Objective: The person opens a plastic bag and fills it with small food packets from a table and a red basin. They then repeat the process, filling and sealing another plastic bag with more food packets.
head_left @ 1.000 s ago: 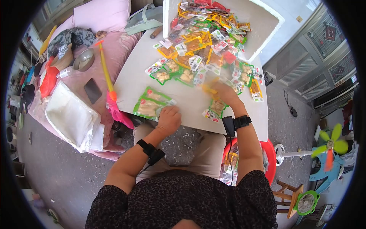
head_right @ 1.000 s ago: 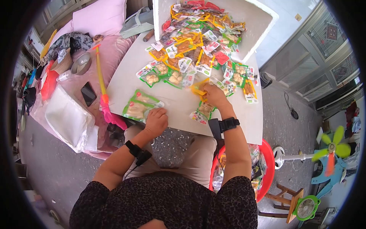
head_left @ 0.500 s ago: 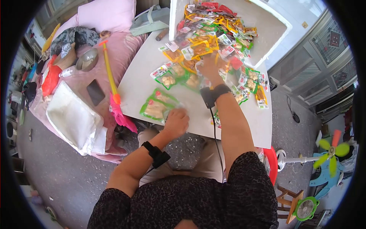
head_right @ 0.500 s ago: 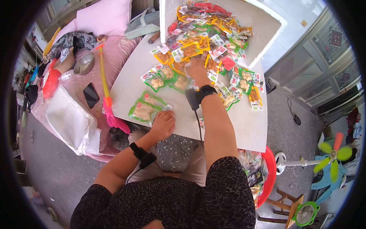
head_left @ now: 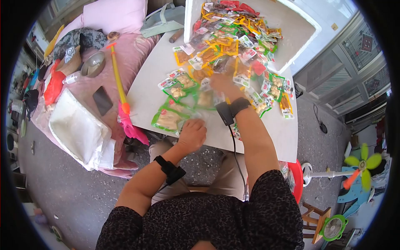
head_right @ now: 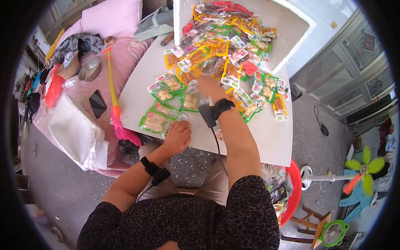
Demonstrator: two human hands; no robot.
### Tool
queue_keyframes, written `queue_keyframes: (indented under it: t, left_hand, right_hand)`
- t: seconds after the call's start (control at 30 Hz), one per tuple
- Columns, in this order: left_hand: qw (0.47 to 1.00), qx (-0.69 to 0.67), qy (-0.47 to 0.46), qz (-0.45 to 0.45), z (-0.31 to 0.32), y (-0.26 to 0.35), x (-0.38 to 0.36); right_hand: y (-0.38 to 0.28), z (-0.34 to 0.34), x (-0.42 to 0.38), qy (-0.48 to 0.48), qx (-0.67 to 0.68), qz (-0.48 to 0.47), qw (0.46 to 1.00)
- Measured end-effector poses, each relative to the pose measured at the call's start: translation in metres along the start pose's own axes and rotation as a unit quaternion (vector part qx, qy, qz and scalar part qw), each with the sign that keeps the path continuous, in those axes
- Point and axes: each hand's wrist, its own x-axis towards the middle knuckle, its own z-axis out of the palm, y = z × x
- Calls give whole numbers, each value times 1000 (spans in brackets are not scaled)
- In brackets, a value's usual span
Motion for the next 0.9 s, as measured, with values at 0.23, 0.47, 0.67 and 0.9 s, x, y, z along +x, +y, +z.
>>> queue_keyframes:
  t: [0.23,0.47,0.67,0.9]
  left_hand:
    - [1000,3,7,1,1,-1,1]
    - [1000,-7,7,-1,-2,1,1]
    - [1000,-7,16,0,-3,2,2]
    - [1000,-5,19,4,-3,2,3]
  right_hand:
    - [-11,-17,10,188,-126,-44,973]
    - [6,-1,15,14,-139,51,989]
    - [11,-12,-5,23,-128,133,983]
    - [14,-15,-11,74,-116,96,986]
